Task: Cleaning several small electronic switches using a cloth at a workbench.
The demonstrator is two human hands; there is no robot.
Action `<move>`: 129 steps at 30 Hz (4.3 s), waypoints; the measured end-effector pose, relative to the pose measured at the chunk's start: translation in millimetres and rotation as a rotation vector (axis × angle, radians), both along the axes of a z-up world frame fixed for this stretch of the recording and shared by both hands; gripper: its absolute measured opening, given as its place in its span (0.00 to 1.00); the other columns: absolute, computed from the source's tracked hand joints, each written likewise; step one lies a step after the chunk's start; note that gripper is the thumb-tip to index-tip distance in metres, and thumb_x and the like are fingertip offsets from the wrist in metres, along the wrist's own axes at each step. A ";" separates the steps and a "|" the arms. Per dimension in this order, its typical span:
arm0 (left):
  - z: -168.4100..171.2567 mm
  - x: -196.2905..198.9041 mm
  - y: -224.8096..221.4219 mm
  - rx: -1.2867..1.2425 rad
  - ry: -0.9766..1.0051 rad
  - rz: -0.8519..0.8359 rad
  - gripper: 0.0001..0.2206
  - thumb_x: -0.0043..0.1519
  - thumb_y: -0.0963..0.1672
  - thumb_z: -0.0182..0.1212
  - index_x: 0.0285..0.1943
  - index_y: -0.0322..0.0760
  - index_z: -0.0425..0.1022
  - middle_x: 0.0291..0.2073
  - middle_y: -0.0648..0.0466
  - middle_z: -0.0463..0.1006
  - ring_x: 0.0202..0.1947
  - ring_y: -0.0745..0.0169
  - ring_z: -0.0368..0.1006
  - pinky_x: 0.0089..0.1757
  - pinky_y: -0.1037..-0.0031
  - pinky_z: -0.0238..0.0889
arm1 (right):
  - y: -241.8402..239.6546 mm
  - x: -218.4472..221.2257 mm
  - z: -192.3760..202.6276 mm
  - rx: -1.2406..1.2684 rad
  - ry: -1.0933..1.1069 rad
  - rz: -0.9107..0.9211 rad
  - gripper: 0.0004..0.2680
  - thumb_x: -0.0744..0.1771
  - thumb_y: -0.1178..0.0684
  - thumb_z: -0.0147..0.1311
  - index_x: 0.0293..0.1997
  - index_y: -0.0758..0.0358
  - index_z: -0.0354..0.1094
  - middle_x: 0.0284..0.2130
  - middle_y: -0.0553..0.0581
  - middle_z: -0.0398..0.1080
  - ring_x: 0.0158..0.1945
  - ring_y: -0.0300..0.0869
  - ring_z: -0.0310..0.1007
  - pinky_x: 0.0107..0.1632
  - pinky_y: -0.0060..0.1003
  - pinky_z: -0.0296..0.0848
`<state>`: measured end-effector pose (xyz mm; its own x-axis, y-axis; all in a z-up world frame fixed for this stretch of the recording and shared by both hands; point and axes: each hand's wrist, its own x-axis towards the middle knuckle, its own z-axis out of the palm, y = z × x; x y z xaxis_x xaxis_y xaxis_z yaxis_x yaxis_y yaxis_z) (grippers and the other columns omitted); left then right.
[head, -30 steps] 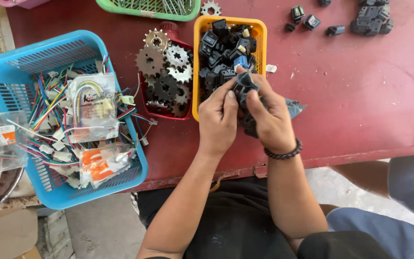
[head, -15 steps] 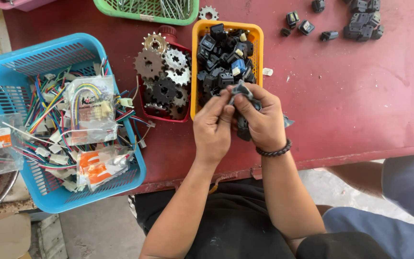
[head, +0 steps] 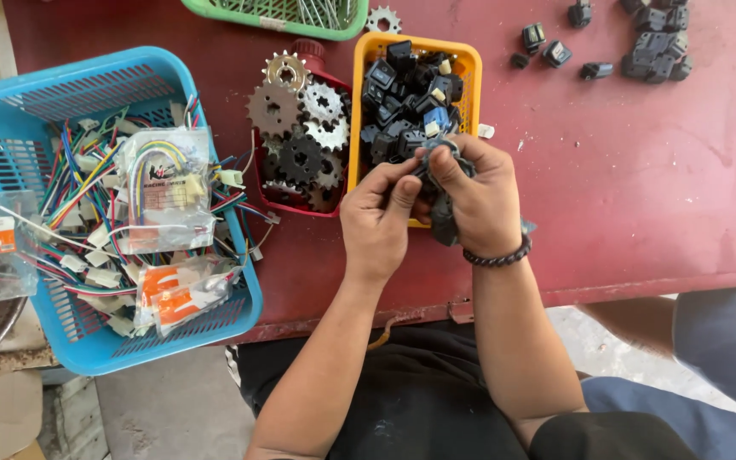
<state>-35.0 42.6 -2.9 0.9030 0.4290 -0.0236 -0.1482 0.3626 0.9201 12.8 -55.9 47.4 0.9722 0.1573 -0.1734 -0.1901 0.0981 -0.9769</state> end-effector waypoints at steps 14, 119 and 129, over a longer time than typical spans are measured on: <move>9.9 -1.2 13.3 0.049 -0.046 -0.010 0.10 0.67 0.42 0.61 0.50 0.26 0.80 0.27 0.46 0.79 0.24 0.64 0.77 0.24 0.73 0.77 | 0.3 -6.7 -4.4 0.104 -0.093 0.050 0.07 0.67 0.63 0.53 0.47 0.78 0.70 0.31 0.65 0.70 0.26 0.43 0.73 0.24 0.40 0.77; 11.7 29.3 -47.0 -0.897 -0.190 -0.287 0.25 0.77 0.49 0.42 0.76 0.23 0.58 0.70 0.31 0.64 0.70 0.40 0.63 0.67 0.54 0.58 | -29.5 2.8 7.9 -0.181 -0.612 -0.047 0.13 0.67 0.63 0.51 0.59 0.71 0.64 0.54 0.65 0.66 0.61 0.53 0.66 0.65 0.49 0.66; 4.0 30.2 -32.9 -0.677 -0.160 -0.233 0.27 0.77 0.51 0.38 0.74 0.20 0.61 0.68 0.30 0.66 0.71 0.37 0.62 0.68 0.56 0.57 | -38.3 -8.0 -13.5 -0.536 -0.687 0.049 0.03 0.64 0.63 0.64 0.39 0.66 0.76 0.29 0.56 0.69 0.32 0.52 0.72 0.38 0.41 0.71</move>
<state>-4.9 9.7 1.2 0.9836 0.1639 -0.0758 -0.1119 0.8826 0.4567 4.8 -94.3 33.9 0.8830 0.2668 0.3863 0.4661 -0.4001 -0.7891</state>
